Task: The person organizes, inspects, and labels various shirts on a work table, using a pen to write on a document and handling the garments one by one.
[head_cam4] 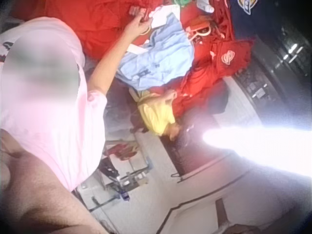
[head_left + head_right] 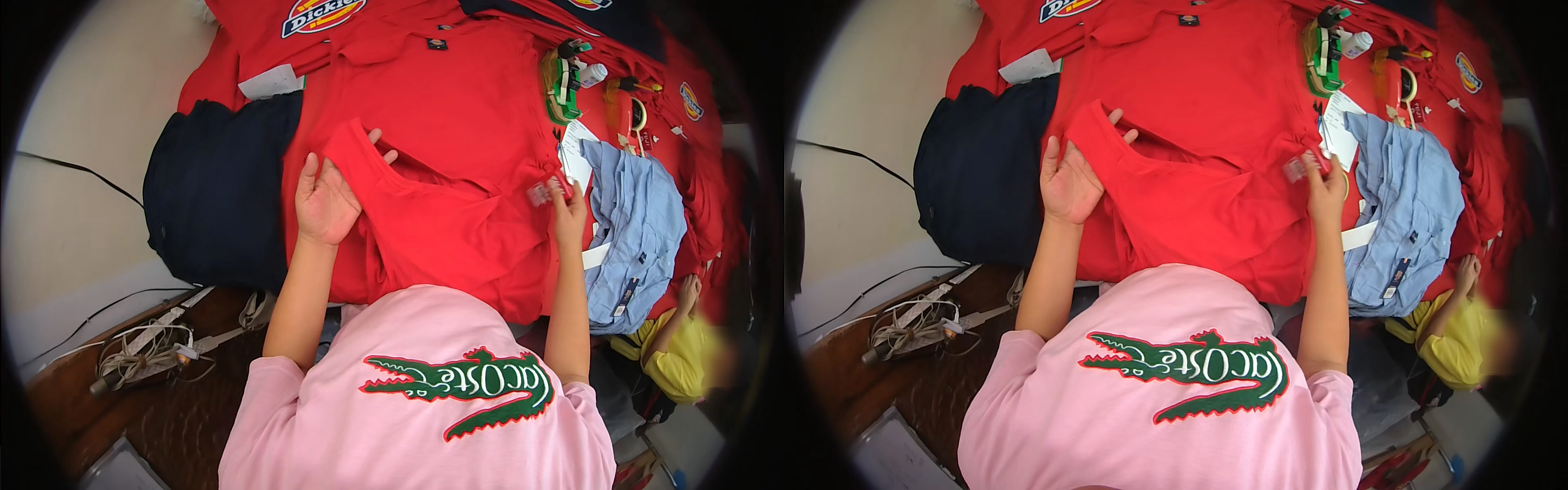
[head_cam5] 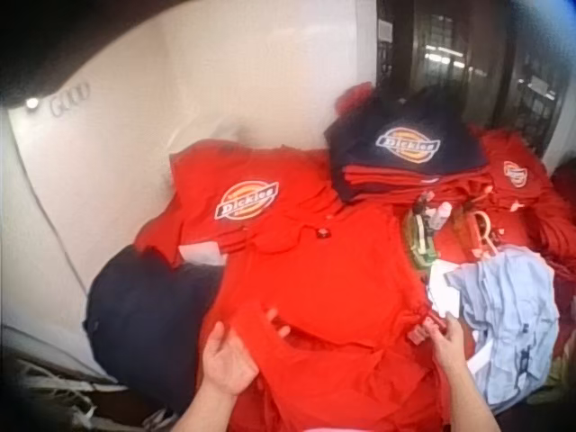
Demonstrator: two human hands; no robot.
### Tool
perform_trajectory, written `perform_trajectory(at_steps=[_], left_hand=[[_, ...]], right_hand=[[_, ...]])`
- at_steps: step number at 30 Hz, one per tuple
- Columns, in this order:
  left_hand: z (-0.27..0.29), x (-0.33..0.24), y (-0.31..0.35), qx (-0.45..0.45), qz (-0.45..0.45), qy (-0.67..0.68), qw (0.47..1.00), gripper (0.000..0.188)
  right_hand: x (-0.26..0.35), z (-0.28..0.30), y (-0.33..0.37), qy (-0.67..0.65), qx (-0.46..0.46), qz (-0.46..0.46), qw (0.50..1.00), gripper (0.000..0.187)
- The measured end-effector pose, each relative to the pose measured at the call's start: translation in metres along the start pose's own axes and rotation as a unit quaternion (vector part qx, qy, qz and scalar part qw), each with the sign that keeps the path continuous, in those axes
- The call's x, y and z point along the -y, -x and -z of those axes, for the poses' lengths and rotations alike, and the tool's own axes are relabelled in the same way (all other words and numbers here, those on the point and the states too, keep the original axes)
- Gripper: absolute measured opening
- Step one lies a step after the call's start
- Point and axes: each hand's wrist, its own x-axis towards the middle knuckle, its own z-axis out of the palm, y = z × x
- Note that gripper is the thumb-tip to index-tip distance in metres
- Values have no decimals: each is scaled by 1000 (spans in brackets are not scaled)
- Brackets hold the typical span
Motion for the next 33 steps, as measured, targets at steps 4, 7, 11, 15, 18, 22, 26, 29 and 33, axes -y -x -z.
perform_trajectory(at_steps=[4, 7, 11, 15, 18, 22, 26, 29, 33], left_hand=[[-2, 5, -8, -8, 9, -16, 1000, 87], [-4, 4, -6, -13, 6, -30, 999, 91], [-4, 3, -6, -5, 4, -39, 999, 93], [-1, 5, -10, 0, 14, -26, 1000, 94], [4, 3, -7, -9, 21, -31, 999, 93], [14, -1, -4, -36, 55, -65, 996, 92], [21, -8, 7, -69, 69, -72, 993, 91], [33, -11, 13, -87, 78, -50, 992, 83], [62, -22, 26, 24, 89, -24, 995, 77]], right_hand=[[-40, 41, -4, 58, -77, -22, 995, 24], [-10, 23, -2, 93, -159, 70, 980, 24], [-8, 39, -13, 284, -154, 63, 944, 29], [-17, 47, -30, 291, -175, 111, 934, 33], [-8, 43, -46, 233, -137, 34, 962, 38], [-12, 33, -64, 222, -135, 106, 960, 34], [-16, 24, -69, 199, -107, 36, 974, 44], [-26, 29, -59, 135, -119, 46, 983, 61], [-14, 22, -31, 134, -160, 54, 977, 71]])
